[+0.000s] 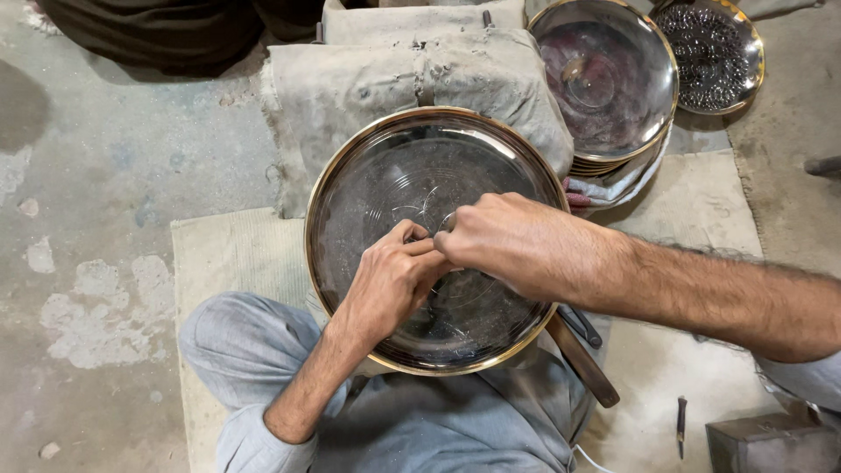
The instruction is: The person uses a small metal tool to engrave a circular pattern into a silver-colored metal plate with a gold rim. The plate rests on a cushion on the floor while the person works.
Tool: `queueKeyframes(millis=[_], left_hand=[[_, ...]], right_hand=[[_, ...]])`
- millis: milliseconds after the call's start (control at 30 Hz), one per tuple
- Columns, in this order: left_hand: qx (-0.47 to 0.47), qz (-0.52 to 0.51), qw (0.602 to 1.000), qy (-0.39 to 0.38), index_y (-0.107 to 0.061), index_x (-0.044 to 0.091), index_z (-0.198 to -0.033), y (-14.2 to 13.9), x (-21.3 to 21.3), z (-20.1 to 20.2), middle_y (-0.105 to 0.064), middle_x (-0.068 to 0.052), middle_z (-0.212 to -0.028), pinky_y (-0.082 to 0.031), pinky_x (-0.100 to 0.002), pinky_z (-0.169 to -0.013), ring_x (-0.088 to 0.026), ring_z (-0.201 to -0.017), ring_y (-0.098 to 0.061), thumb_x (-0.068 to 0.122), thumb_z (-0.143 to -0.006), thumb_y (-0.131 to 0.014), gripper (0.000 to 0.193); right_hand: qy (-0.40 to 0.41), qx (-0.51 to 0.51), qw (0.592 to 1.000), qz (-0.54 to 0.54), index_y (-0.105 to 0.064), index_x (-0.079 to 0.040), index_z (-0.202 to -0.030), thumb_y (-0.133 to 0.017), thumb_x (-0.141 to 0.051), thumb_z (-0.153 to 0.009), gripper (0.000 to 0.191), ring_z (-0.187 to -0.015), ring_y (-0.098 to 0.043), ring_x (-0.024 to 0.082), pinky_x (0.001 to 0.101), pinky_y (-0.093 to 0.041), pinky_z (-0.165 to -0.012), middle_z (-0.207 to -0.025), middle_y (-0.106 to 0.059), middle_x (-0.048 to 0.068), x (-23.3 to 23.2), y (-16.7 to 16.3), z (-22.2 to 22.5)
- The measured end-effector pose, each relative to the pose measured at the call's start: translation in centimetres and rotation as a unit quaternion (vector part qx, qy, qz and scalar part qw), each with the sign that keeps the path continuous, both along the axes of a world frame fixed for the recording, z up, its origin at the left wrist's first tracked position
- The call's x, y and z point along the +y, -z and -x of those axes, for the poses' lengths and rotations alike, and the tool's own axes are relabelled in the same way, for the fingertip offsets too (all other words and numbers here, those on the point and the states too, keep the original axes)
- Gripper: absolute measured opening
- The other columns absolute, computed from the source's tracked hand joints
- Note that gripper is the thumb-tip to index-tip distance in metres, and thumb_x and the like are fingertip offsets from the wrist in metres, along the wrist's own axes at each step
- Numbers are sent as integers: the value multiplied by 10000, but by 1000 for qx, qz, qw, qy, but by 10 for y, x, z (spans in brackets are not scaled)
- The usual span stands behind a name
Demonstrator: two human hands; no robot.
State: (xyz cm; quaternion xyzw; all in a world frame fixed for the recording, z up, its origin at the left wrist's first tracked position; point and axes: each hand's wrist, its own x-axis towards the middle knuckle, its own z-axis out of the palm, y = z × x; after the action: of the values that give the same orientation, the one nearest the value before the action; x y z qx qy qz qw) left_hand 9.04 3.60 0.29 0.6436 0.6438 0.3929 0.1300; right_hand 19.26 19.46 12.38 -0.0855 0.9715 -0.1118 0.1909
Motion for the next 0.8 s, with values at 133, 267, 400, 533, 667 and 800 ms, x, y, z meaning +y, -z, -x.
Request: queueKeyframes(millis=[133, 267, 400, 533, 667, 800], left_hand=[[9, 33, 999, -3, -778, 100, -1007, 8, -3, 2, -744, -23, -895, -578, -378, -828, -258, -936, -653, -8, -728, -782, 299], [1, 15, 1000, 0, -784, 79, -1002, 14, -6, 2, -745, -52, -887, -581, -392, -810, -270, -897, -658, -24, -724, -777, 297], [-33, 17, 999, -21, -728, 30, -858, 15, -10, 2, -711, -106, -887, -588, -396, -798, -276, -928, -697, -10, -777, -784, 106], [-55, 4, 998, -24, -711, 13, -952, 18, -11, 4, -701, -136, -936, -586, -407, -811, -298, -913, -700, -10, -785, -781, 182], [-47, 35, 998, -27, -696, -7, -906, 23, -15, 8, -701, -156, -905, -564, -451, -816, -361, -923, -685, -20, -655, -784, 267], [-54, 78, 995, -38, -683, -28, -888, 28, -16, 9, -713, -171, -909, -561, -458, -839, -370, -931, -692, -2, -613, -776, 291]], right_hand=[[-18, 28, 999, 2, -672, 56, -897, -717, 7, -756, 156, -802, -753, 349, 430, -619, -640, -835, -715, 185, -1, 4, 4], [-37, 45, 998, 17, -705, 20, -852, -729, -29, -774, 95, -755, -754, 319, 415, -618, -590, -799, -720, 162, -1, 13, 14], [-91, 87, 992, -32, -709, 9, -719, -761, -86, -765, 117, -756, -754, 303, 405, -617, -598, -770, -724, 157, -6, 27, 24], [-129, 141, 981, -19, -718, 14, -716, -773, -67, -744, 101, -745, -756, 285, 370, -631, -574, -783, -742, 163, -12, 38, 33], [-178, 194, 965, -17, -728, 9, -687, -786, -70, -674, 99, -745, -737, 291, 382, -629, -562, -769, -743, 162, -20, 41, 34], [-201, 180, 963, -16, -734, -6, -660, -791, -79, -667, 93, -760, -716, 283, 389, -622, -550, -741, -739, 134, -26, 40, 35]])
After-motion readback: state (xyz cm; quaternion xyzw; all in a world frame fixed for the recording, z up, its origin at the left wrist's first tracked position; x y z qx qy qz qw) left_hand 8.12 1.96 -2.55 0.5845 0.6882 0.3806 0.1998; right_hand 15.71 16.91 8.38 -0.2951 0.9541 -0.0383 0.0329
